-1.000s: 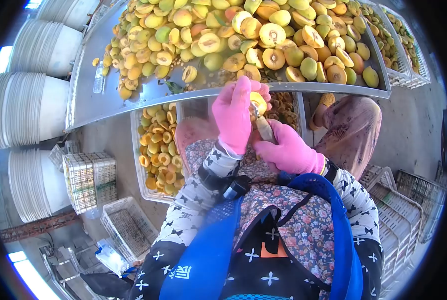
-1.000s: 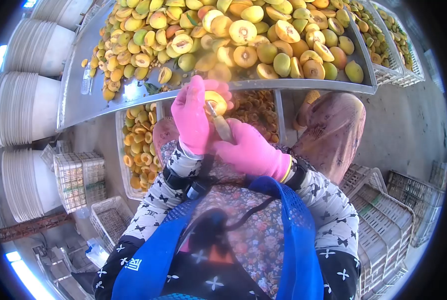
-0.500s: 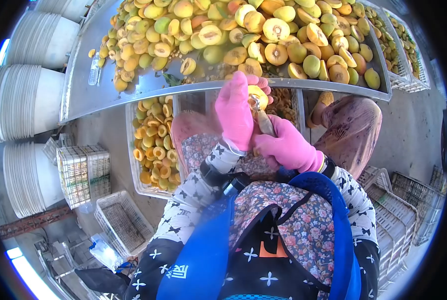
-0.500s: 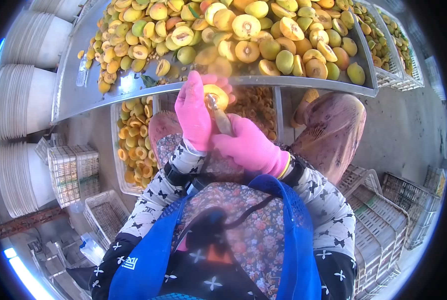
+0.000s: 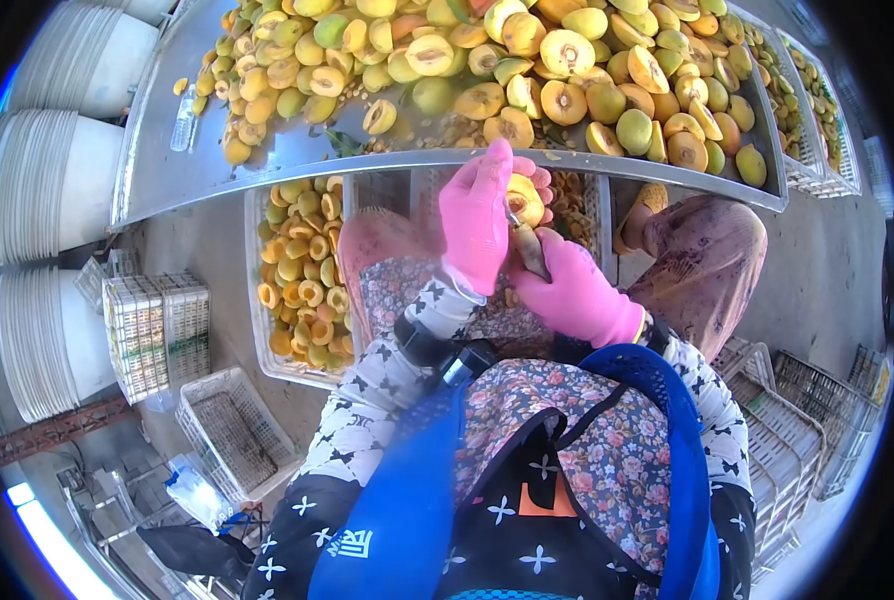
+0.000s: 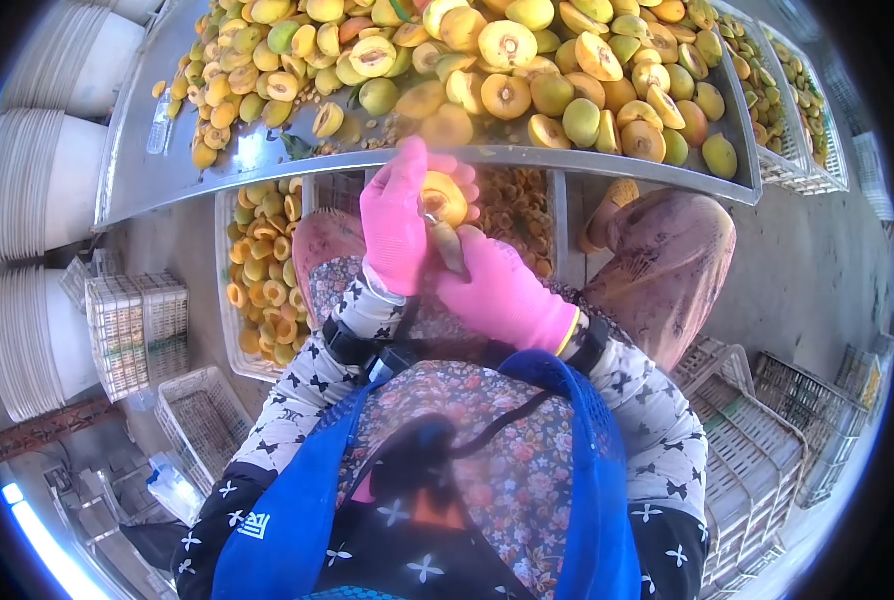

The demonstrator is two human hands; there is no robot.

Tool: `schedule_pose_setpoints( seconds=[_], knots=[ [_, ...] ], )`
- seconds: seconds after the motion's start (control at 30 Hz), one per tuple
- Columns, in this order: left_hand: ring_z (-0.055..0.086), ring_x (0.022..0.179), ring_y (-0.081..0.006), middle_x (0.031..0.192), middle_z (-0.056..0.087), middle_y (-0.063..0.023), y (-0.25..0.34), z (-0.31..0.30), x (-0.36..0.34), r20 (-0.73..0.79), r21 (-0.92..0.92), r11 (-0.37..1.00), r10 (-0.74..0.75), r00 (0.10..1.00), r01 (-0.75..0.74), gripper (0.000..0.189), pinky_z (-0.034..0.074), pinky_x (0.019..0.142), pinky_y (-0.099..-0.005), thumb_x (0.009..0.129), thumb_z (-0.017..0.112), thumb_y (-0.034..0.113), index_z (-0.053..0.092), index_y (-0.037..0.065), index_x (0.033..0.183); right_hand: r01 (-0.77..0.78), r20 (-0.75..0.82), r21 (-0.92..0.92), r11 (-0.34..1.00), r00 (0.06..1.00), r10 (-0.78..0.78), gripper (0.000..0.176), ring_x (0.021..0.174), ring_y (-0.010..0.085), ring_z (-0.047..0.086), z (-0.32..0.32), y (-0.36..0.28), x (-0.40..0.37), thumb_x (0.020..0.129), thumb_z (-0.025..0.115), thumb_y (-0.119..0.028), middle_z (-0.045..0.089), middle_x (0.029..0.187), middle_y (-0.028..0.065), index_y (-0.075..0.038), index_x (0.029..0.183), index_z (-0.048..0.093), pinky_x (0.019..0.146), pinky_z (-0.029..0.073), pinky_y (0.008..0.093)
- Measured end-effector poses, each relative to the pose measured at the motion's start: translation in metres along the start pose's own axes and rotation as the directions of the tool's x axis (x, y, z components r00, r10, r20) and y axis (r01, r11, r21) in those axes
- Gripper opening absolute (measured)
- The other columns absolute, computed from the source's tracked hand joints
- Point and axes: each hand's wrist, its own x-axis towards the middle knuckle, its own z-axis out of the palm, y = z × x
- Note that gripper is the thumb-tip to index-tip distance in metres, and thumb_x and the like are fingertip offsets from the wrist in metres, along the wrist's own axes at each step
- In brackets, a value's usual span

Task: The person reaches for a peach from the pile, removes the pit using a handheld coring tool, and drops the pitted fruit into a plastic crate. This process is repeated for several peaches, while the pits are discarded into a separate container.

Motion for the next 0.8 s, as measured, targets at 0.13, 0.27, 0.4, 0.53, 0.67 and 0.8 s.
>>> schedule_pose_setpoints(
  seconds=[0.13, 0.27, 0.4, 0.53, 0.67, 0.8],
  knots=[
    [0.067, 0.067, -0.0227, 0.083, 0.069, -0.0148, -0.001, -0.006, 0.0, 0.072, -0.094, 0.991, -0.087, 0.994, 0.093, 0.043, 0.059, 0.057, -0.0337, 0.099, 0.057, 0.042, 0.064, 0.0, 0.095, -0.064, 0.073, 0.173, 0.983, 0.996, 0.052, 0.016, 0.043, 0.012, 0.05, -0.006, -0.006, -0.002, 0.086, 0.063, -0.012, 0.056, 0.061, 0.0029, 0.001, 0.094, 0.057, 0.041, 0.037, 0.0259],
    [0.068, 0.068, -0.0219, 0.084, 0.069, -0.0141, -0.003, -0.004, 0.001, 0.112, -0.018, 1.0, -0.015, 0.994, 0.017, 0.044, 0.059, 0.058, -0.0336, 0.1, 0.057, 0.043, 0.065, 0.001, 0.093, -0.395, 0.395, 0.48, 0.783, 0.895, 0.209, 0.011, 0.043, 0.0112, 0.049, -0.019, -0.022, -0.009, 0.086, 0.064, -0.01, 0.057, 0.062, 0.004, -0.002, 0.087, 0.056, 0.043, 0.037, 0.0248],
    [0.067, 0.068, -0.0196, 0.082, 0.069, -0.0123, 0.004, -0.002, 0.004, 0.147, -0.12, 0.984, -0.114, 0.983, 0.132, 0.041, 0.057, 0.06, -0.0313, 0.099, 0.059, 0.04, 0.065, 0.0, 0.091, -0.415, 0.427, 0.51, 0.754, 0.883, 0.197, 0.013, 0.044, 0.01, 0.048, -0.02, -0.028, -0.011, 0.086, 0.063, -0.01, 0.055, 0.059, 0.0025, 0.0, 0.09, 0.057, 0.042, 0.035, 0.024],
    [0.067, 0.073, -0.0208, 0.086, 0.069, -0.0135, -0.025, -0.034, 0.032, 0.133, -0.315, 0.945, -0.052, 0.99, 0.092, 0.036, 0.056, 0.062, -0.0321, 0.099, 0.06, 0.035, 0.066, 0.0, 0.093, -0.333, 0.408, 0.475, 0.814, 0.903, 0.131, 0.011, 0.046, 0.01, 0.049, -0.027, -0.023, -0.018, 0.087, 0.062, -0.008, 0.054, 0.06, 0.0011, 0.0, 0.094, 0.058, 0.044, 0.036, 0.0241],
    [0.064, 0.07, -0.0144, 0.079, 0.068, -0.0082, 0.006, -0.079, 0.005, -0.05, -0.047, 0.976, 0.212, 0.976, -0.214, 0.02, 0.051, 0.062, -0.0265, 0.097, 0.064, 0.02, 0.065, 0.001, 0.093, -0.316, 0.098, -0.064, 0.946, 0.942, 0.321, 0.014, 0.049, 0.0131, 0.052, -0.026, -0.001, -0.006, 0.088, 0.065, -0.013, 0.056, 0.063, 0.0045, -0.003, 0.096, 0.06, 0.047, 0.04, 0.0272],
    [0.065, 0.085, -0.024, 0.093, 0.067, -0.0084, 0.062, -0.227, -0.021, 0.296, 0.953, -0.18, 0.717, 0.631, -0.243, 0.026, 0.054, 0.079, -0.0382, 0.079, 0.069, 0.014, 0.067, 0.009, 0.104, -0.302, -0.069, -0.306, 0.903, 0.953, 0.295, 0.019, 0.054, 0.0183, 0.057, -0.034, 0.006, -0.002, 0.086, 0.069, -0.017, 0.06, 0.07, 0.0104, -0.004, 0.097, 0.061, 0.052, 0.045, 0.0327]
  ],
)
